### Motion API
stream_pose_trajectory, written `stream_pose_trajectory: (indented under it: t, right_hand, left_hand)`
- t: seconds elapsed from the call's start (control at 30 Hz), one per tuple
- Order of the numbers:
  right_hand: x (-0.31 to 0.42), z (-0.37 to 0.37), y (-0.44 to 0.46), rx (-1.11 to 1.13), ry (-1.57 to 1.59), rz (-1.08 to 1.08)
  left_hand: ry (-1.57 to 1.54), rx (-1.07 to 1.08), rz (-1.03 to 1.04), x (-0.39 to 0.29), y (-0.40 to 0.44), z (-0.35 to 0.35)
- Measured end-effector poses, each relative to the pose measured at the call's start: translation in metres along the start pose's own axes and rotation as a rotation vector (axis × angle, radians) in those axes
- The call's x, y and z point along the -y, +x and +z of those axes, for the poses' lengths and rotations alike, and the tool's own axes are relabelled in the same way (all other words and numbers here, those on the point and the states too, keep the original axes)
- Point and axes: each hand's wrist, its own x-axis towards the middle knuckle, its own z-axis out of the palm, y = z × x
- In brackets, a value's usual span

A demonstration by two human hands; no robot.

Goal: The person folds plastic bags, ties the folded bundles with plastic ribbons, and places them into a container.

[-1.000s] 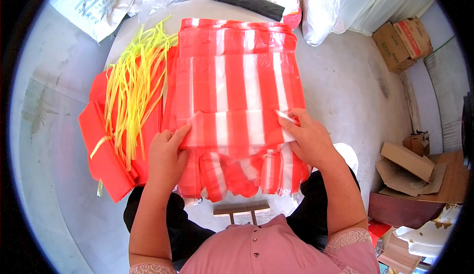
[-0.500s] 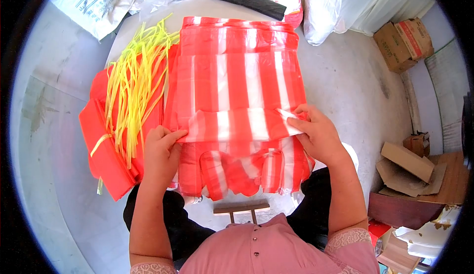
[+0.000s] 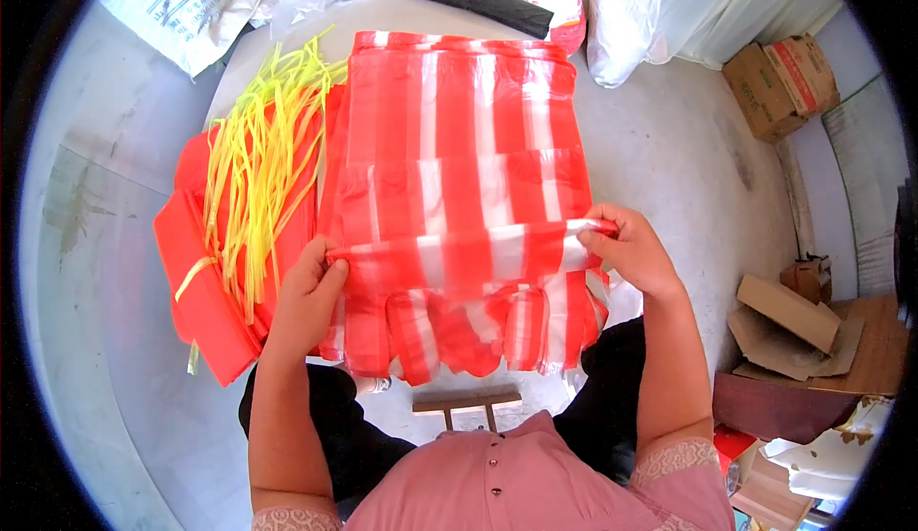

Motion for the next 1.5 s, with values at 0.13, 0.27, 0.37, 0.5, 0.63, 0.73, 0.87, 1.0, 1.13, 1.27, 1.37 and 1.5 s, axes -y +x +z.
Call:
stream_pose_trajectory:
  t: [0.13, 0.27, 0.37, 0.5, 0.63, 0.73, 0.87, 1.0, 1.13, 1.27, 1.37, 1.5]
  right_hand:
    - [-0.007, 0.011, 0.021, -0.151, 0.001, -0.065]
    - [-0.001, 0.024, 0.031, -0.257, 0.075, -0.129]
    - [-0.011, 0.018, 0.037, -0.23, -0.036, -0.259]
    - [-0.007, 0.01, 0.031, -0.024, -0.03, -0.089]
    - [-0.01, 0.013, 0.031, -0.073, 0.002, -0.114]
    - [-0.012, 0.013, 0.031, -0.093, -0.002, -0.088]
    - [-0.007, 0.014, 0.028, -0.1, -0.012, -0.043]
    - [-0.018, 0.014, 0.033, -0.119, -0.068, -0.166]
    - [-0.015, 0.015, 0.032, -0.127, -0.085, -0.114]
    - [-0.01, 0.019, 0.031, -0.157, -0.187, -0.152]
    - [-0.003, 0.019, 0.028, -0.147, -0.278, -0.135]
    - [-0.001, 0.019, 0.025, -0.145, -0.404, -0.177]
  left_hand:
    - [0.114, -0.158, 0.089, 0.006, 0.019, 0.015]
    - [0.226, -0.231, 0.107, 0.014, 0.033, 0.021]
    - [0.284, -0.263, 0.133, 0.015, 0.038, 0.024]
    - [0.237, -0.263, 0.107, 0.016, 0.041, 0.026]
    - [0.271, -0.277, 0.104, 0.011, 0.041, 0.028]
    - [0.293, -0.279, 0.071, 0.004, 0.04, 0.029]
    - [0.343, -0.3, 0.107, 0.001, 0.041, 0.031]
    - [0.369, -0.301, 0.079, 0.007, 0.045, 0.031]
    - [0.323, -0.29, 0.052, 0.007, 0.046, 0.032]
    - [0.421, -0.328, 0.025, 0.0, 0.043, 0.033]
    - [0.602, -0.297, -0.17, -0.028, 0.038, 0.035]
    - [0.827, -0.326, 0.451, -0.001, 0.037, 0.033]
